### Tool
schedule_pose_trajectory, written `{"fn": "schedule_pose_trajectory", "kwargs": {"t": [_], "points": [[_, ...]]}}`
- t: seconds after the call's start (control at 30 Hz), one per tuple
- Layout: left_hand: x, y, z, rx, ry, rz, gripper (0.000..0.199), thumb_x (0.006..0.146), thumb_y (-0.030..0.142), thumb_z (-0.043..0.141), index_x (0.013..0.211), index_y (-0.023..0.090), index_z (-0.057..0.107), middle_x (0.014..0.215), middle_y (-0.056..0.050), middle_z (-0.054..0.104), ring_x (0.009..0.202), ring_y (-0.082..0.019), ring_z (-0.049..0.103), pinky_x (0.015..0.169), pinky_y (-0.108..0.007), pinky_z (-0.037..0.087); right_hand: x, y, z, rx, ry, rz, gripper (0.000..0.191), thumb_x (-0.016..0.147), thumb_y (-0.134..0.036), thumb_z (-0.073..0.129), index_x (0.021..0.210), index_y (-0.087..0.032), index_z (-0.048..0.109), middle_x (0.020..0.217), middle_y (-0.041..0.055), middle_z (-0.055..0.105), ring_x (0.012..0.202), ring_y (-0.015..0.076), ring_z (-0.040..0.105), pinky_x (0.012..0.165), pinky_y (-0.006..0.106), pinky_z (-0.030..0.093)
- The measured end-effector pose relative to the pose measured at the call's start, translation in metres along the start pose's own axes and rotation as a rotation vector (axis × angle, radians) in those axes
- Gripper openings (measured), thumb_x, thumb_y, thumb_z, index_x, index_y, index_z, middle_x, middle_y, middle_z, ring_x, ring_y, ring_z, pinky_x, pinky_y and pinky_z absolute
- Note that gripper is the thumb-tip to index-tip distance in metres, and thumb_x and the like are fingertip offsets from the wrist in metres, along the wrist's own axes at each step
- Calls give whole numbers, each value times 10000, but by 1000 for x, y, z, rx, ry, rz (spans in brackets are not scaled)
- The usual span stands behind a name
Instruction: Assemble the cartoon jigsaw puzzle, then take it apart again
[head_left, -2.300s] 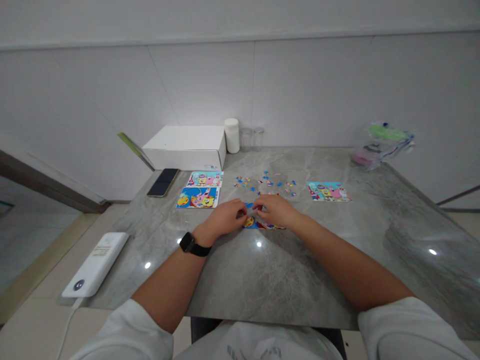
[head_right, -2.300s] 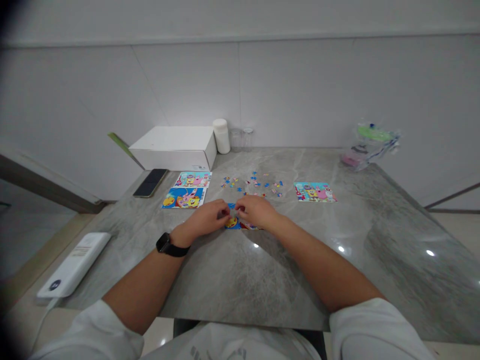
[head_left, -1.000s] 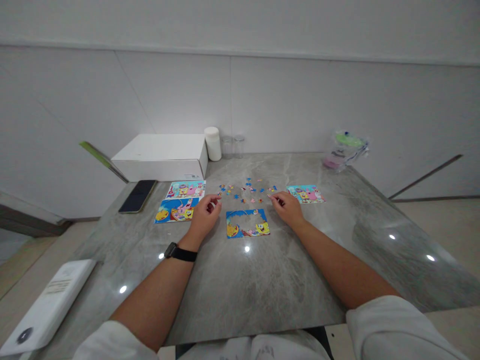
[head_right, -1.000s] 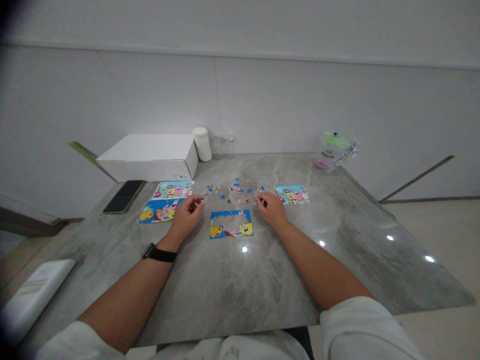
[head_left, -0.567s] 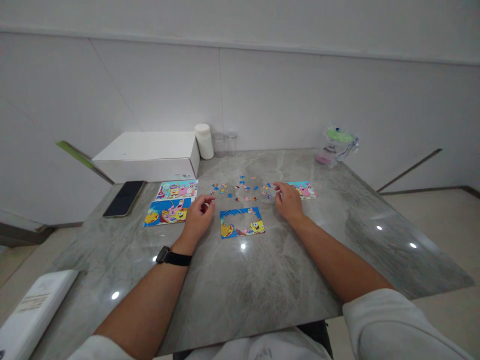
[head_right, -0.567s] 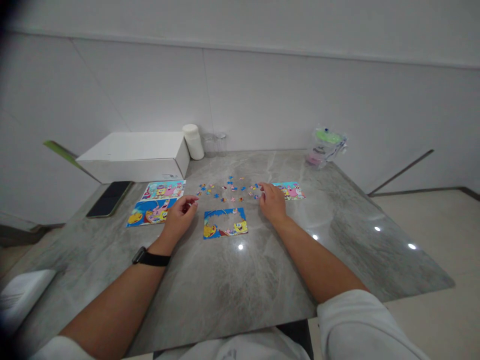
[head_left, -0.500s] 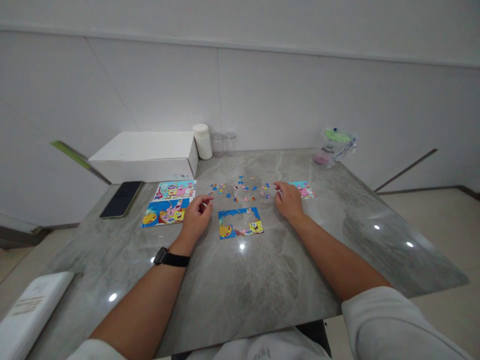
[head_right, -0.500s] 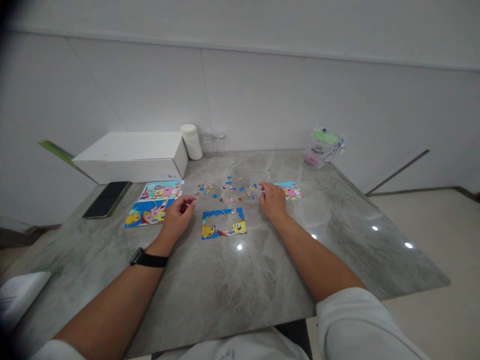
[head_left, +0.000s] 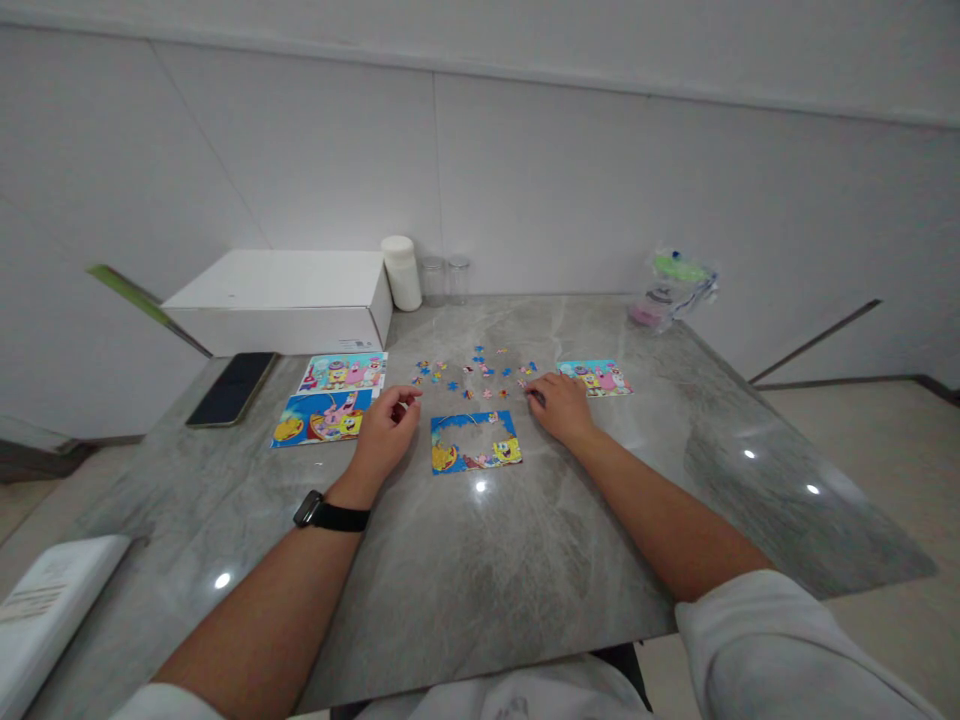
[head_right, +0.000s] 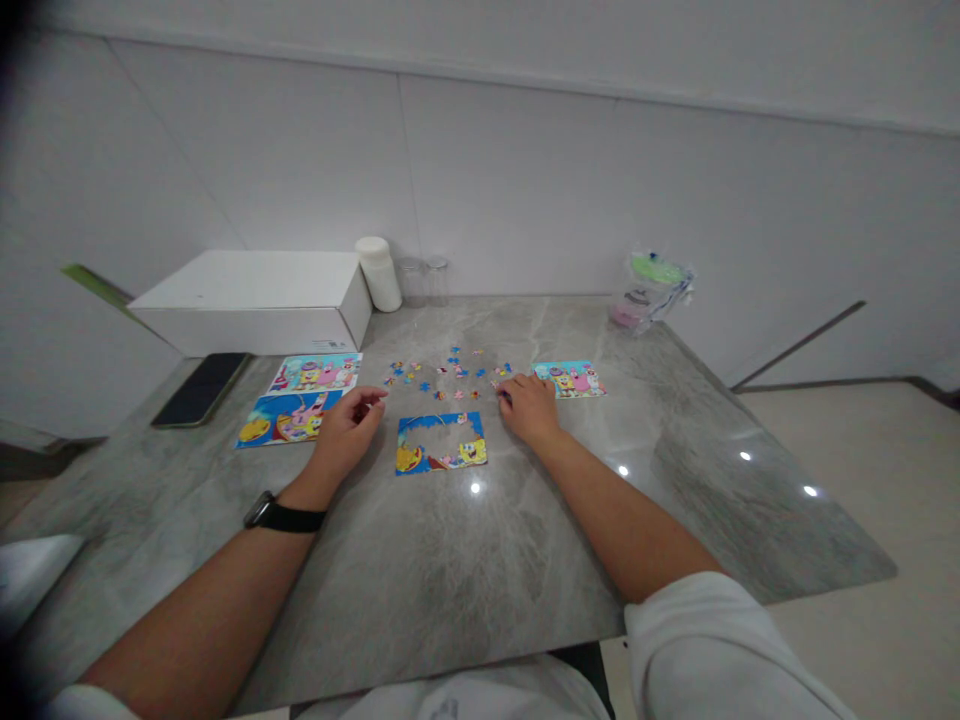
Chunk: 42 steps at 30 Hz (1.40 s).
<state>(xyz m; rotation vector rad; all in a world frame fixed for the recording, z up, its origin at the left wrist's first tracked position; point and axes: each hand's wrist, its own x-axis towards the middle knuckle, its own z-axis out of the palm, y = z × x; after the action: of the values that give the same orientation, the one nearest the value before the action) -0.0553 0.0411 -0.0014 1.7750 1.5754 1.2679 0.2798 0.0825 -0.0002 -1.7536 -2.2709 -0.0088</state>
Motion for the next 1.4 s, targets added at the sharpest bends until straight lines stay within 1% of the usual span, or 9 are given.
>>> {"fn": "schedule_pose_trajectory", "kwargs": {"t": [0.23,0.33,0.43,0.6,0.73,0.87,1.0,1.13,1.4], "points": [[-1,0,2,-12,-8,21,226,931,320,587,1088,213,710,880,-8,662,676,-140,565,664,-285,453,0,-3,-5,43,75,-24,254,1006,-269,598,1189,-236,771,1248,110,737,1180,273,624,1038,415,379],[-1,1,3,-19,-7,18,221,928,318,589,1082,213,707,873,-7,658,682,-143,570,663,-286,453,9,-8,-10,50,-11,-68,237,1000,-266,609,1167,-238,775,1242,99,748,1168,269,641,1031,400,410],[-2,5,2,-15,-13,13,222,925,315,585,1079,209,706,871,-8,659,689,-145,574,673,-289,456,22,-14,-15,34,-120,-131,283,983,-232,623,1231,-252,758,1265,87,747,1171,270,648,1027,391,435],[-2,7,1,1,-14,21,218,925,308,585,1077,208,704,870,-9,661,690,-146,572,676,-291,459,34,-29,-14,-14,-166,-191,382,990,-176,563,1317,-271,736,1305,107,710,1196,292,624,1030,408,456],[-3,5,2,-9,-16,27,212,935,311,590,1081,212,707,861,-4,653,688,-143,574,674,-289,454,29,-32,-11,-6,-193,-207,335,994,-196,563,1258,-262,759,1303,113,697,1207,291,610,1064,423,450],[-4,5,4,-15,-22,31,205,935,300,596,1081,216,711,867,-2,651,683,-138,565,662,-283,445,22,-26,-14,-26,-236,-172,266,965,-212,619,1177,-243,776,1323,132,681,1248,309,601,1087,436,439],[-6,6,5,-19,-36,55,208,943,305,587,1081,216,715,863,-7,655,696,-145,567,661,-282,448,18,-23,-19,-8,-293,-144,219,953,-252,667,1141,-222,776,1260,135,705,1218,289,626,1073,392,449],[-7,7,5,4,-65,90,213,938,287,585,1087,215,718,871,-11,667,694,-146,564,667,-286,456,17,-26,-19,30,-278,-139,221,962,-292,660,1139,-216,767,1223,121,713,1170,263,651,1038,359,474],[-8,11,4,22,-80,113,206,936,278,579,1072,212,719,879,-10,674,692,-144,564,671,-286,465,21,-23,-12,99,-290,-141,176,944,-250,659,1071,-219,776,1158,90,729,1103,220,668,989,311,494]]}}
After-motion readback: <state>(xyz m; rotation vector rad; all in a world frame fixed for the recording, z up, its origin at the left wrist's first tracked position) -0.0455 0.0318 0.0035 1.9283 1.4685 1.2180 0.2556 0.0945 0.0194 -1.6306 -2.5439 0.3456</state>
